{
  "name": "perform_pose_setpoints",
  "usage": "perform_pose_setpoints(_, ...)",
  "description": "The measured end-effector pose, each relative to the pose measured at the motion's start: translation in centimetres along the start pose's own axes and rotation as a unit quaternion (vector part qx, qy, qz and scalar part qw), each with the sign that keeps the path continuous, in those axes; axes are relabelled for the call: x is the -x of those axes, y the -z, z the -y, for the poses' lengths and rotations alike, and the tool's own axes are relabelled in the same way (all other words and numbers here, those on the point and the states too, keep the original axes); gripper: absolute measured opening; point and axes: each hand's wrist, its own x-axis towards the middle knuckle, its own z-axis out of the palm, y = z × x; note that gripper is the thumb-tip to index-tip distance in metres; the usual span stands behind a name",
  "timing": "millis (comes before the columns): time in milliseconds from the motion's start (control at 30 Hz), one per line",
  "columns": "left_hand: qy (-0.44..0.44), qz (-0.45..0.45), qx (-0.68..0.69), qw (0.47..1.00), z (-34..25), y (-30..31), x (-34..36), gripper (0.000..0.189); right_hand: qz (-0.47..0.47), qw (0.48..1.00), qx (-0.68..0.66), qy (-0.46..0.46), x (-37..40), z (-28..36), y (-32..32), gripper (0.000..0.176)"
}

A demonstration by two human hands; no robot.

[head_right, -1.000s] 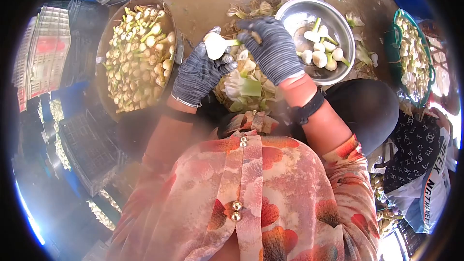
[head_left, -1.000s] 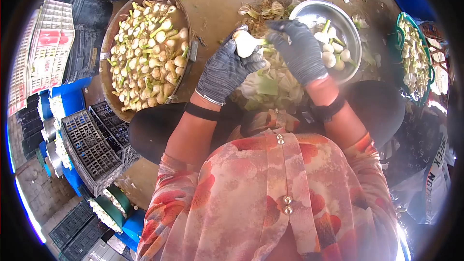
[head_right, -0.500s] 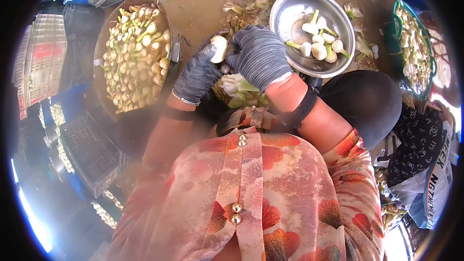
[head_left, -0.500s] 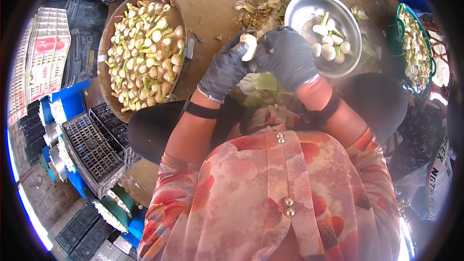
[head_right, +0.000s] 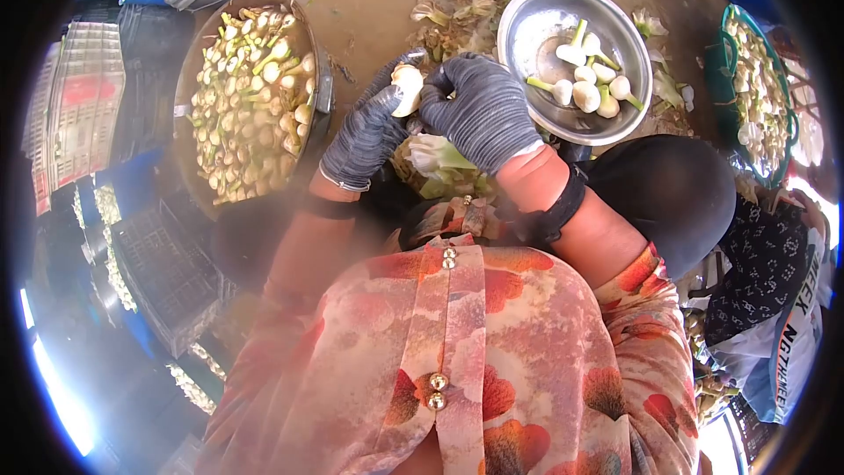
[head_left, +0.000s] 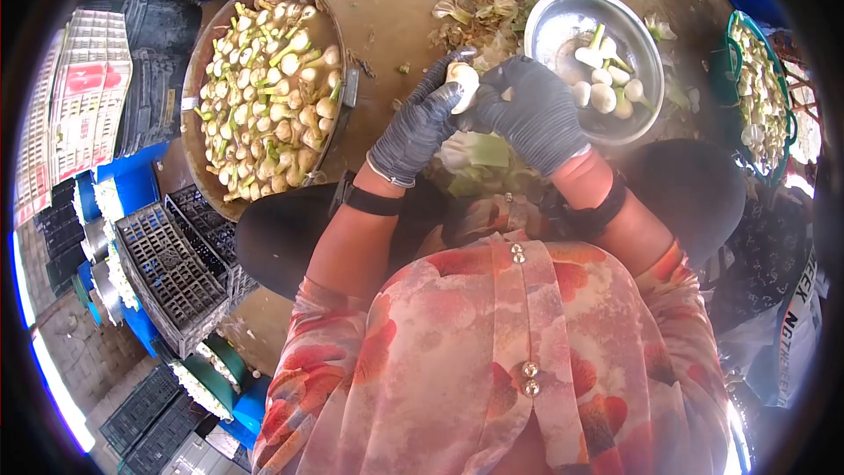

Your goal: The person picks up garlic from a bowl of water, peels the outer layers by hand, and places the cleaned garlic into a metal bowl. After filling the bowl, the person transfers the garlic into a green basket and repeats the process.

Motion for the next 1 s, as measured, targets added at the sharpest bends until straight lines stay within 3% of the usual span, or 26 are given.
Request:
perform_pose_setpoints(100, -0.023, 0.039, -0.057, 0.997, -0.5, -1.1, 0.6, 0.048, 0.078, 0.993, -0.071, -0.051, -0.9, -2.0, -0.1, 0.025)
perform_pose_setpoints(200, -0.047, 0.016, -0.087, 0.995, -0.2, -0.8, 0.7, 0.048, 0.054, 0.981, -0.181, -0.036, -1.2, -3.4, -0.6, 0.031)
perform_pose_setpoints(233, -0.054, -0.001, -0.078, 0.995, 0.0, -1.0, 0.6, 0.048, 0.064, 0.953, -0.256, -0.147, -1.3, -2.8, -0.4, 0.031)
perform_pose_setpoints(333, -0.072, -0.055, -0.097, 0.991, 0.1, -1.6, 0.3, 0.048, 0.036, 0.977, -0.176, -0.116, -1.1, -2.3, -0.1, 0.028)
perform_pose_setpoints(500, -0.112, -0.111, -0.294, 0.943, -0.6, -1.2, 0.0, 0.054, -0.017, 0.962, -0.271, 0.005, -0.3, -2.4, -2.1, 0.027)
perform_pose_setpoints(600, -0.143, -0.046, -0.278, 0.949, -1.0, -1.4, 0.8, 0.057, 0.06, 0.993, -0.1, -0.019, -0.8, -3.1, -0.5, 0.027)
perform_pose_setpoints(633, -0.149, -0.043, -0.3, 0.941, -1.0, -1.3, 0.8, 0.057, 0.047, 0.987, -0.149, -0.042, -0.9, -3.1, -0.5, 0.025)
perform_pose_setpoints(700, -0.163, -0.035, -0.344, 0.924, -1.0, -1.0, 0.6, 0.057, 0.003, 0.997, -0.078, 0.004, -1.0, -3.1, -0.7, 0.023)
perform_pose_setpoints(767, -0.119, -0.047, -0.308, 0.943, -0.7, -0.7, 0.5, 0.054, -0.048, 0.995, -0.028, 0.081, -0.7, -2.5, -1.0, 0.02)
perform_pose_setpoints(800, -0.097, -0.054, -0.29, 0.95, -0.9, -0.7, 0.4, 0.052, -0.043, 0.996, -0.005, 0.073, -0.8, -2.4, -1.0, 0.019)
perform_pose_setpoints(867, -0.147, -0.057, -0.398, 0.904, -1.0, -1.2, 0.9, 0.047, -0.03, 0.997, 0.039, 0.054, -0.8, -2.2, -1.3, 0.019)
perform_pose_setpoints(900, -0.173, -0.056, -0.448, 0.875, -1.2, -1.6, 0.9, 0.044, -0.001, 1.0, -0.002, -0.021, -1.0, -2.2, -1.2, 0.018)
perform_pose_setpoints(967, -0.271, -0.009, -0.597, 0.755, -1.5, -2.1, 1.0, 0.04, 0.112, 0.99, -0.08, -0.021, -1.9, -5.5, -1.9, 0.018)
perform_pose_setpoints(1000, -0.316, 0.015, -0.661, 0.681, -1.7, -2.3, 1.1, 0.038, 0.144, 0.979, 0.032, 0.144, -2.4, -7.6, -2.0, 0.02)
